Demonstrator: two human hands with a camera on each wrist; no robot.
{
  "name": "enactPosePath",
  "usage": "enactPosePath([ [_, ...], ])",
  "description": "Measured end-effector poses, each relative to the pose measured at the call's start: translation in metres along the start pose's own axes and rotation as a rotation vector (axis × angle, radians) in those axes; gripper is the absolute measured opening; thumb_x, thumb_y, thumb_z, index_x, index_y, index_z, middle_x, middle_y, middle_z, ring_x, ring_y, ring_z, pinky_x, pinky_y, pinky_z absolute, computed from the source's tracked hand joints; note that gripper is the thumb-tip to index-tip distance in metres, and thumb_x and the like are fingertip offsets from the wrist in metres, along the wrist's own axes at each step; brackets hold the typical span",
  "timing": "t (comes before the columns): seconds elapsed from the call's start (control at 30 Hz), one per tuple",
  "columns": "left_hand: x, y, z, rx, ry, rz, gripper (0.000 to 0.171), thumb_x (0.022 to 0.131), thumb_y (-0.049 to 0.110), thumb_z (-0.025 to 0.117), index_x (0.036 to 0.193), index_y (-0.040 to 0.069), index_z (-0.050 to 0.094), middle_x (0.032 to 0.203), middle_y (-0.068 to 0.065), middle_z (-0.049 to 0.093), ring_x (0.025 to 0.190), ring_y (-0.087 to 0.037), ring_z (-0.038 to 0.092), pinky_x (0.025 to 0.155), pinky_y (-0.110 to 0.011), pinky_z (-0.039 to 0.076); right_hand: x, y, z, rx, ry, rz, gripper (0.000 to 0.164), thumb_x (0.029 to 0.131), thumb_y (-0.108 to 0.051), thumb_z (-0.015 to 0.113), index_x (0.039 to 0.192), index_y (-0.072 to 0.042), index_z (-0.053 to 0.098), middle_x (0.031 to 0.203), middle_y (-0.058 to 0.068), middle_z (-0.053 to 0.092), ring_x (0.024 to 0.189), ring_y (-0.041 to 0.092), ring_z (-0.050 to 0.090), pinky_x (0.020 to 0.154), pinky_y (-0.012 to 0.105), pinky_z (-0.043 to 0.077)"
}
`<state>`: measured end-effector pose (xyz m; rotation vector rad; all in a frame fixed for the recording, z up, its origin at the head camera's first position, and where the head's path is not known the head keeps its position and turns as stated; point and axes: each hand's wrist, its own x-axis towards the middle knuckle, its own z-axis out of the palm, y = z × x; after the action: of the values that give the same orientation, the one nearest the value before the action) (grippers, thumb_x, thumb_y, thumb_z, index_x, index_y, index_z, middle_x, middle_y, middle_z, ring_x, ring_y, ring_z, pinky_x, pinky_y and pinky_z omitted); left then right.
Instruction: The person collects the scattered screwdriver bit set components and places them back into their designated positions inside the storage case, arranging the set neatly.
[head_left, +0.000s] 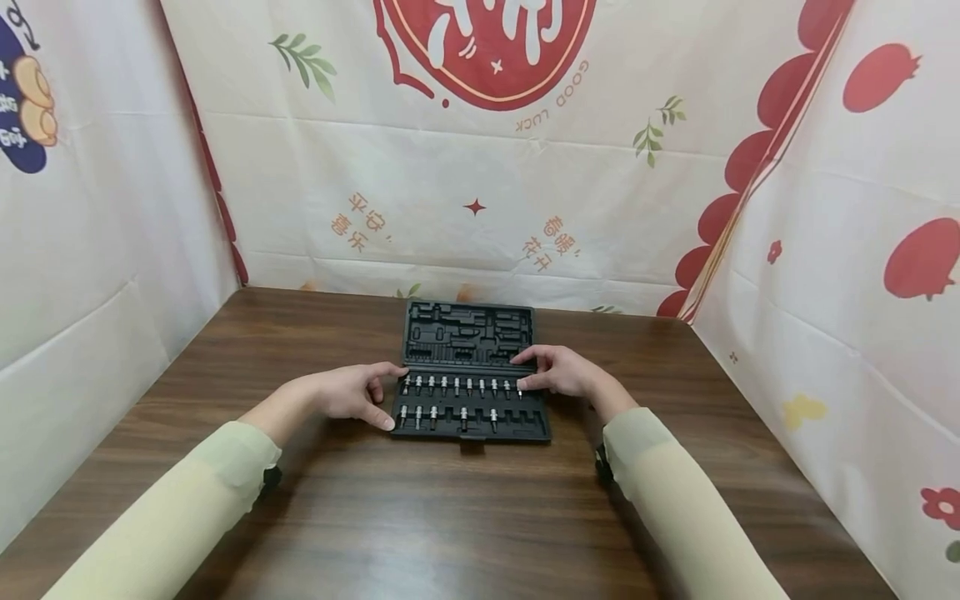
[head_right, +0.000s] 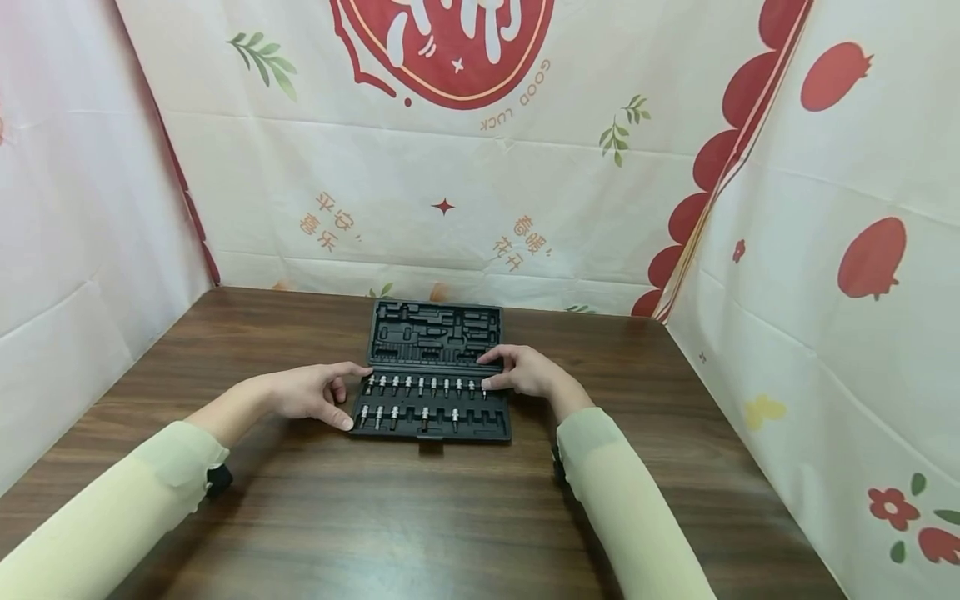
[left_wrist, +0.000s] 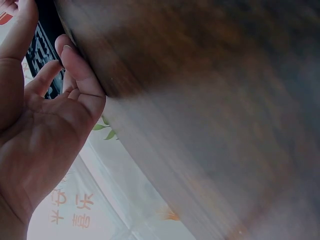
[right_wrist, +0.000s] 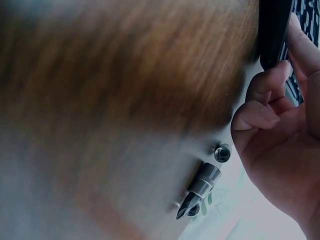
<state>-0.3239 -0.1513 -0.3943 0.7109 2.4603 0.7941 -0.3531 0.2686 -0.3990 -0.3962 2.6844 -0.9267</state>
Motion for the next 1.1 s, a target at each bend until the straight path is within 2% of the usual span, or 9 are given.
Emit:
enactPosePath([
  [0.27,-0.0026,-0.0013,0.0009,-0.019,0.000,0.003,0.096,0.091,0.034,0.093,0.170,0.013,0.040,0.111,-0.012,0.063,0.096,-0.023,0.056,0.085,-0.036,0.046,0.0009,-0.0020,0.0015,0.047,-0.019,0.033,0.044,0.101,-0.032,0.083,0.143,-0.025,0.071,0.082,0.004,0.054,0.061,0.017,0.045,0.065,0.035,0.044],
  [0.73,-0.0012,-0.0009,0.0013,-0.027,0.001,0.009,0.095,0.092,0.033,0.092,0.169,0.013,0.041,0.111,-0.012,0.063,0.095,-0.022,0.056,0.083,-0.036,0.047,0.0007,-0.0057,0.0011,0.073,-0.013,0.077,0.044,0.101,-0.028,0.083,0.142,-0.024,0.070,0.082,0.002,0.051,0.059,0.015,0.043,0.064,0.033,0.043],
  [1.1,0.0001,0.0006,0.0012,-0.031,-0.004,0.001,0.096,0.092,0.034,0.092,0.169,0.013,0.041,0.112,-0.012,0.063,0.096,-0.023,0.056,0.083,-0.036,0.047,0.0012,-0.0070,0.0017,0.050,-0.013,0.086,0.042,0.101,-0.026,0.082,0.141,-0.025,0.071,0.087,0.005,0.052,0.064,0.018,0.046,0.067,0.032,0.046],
])
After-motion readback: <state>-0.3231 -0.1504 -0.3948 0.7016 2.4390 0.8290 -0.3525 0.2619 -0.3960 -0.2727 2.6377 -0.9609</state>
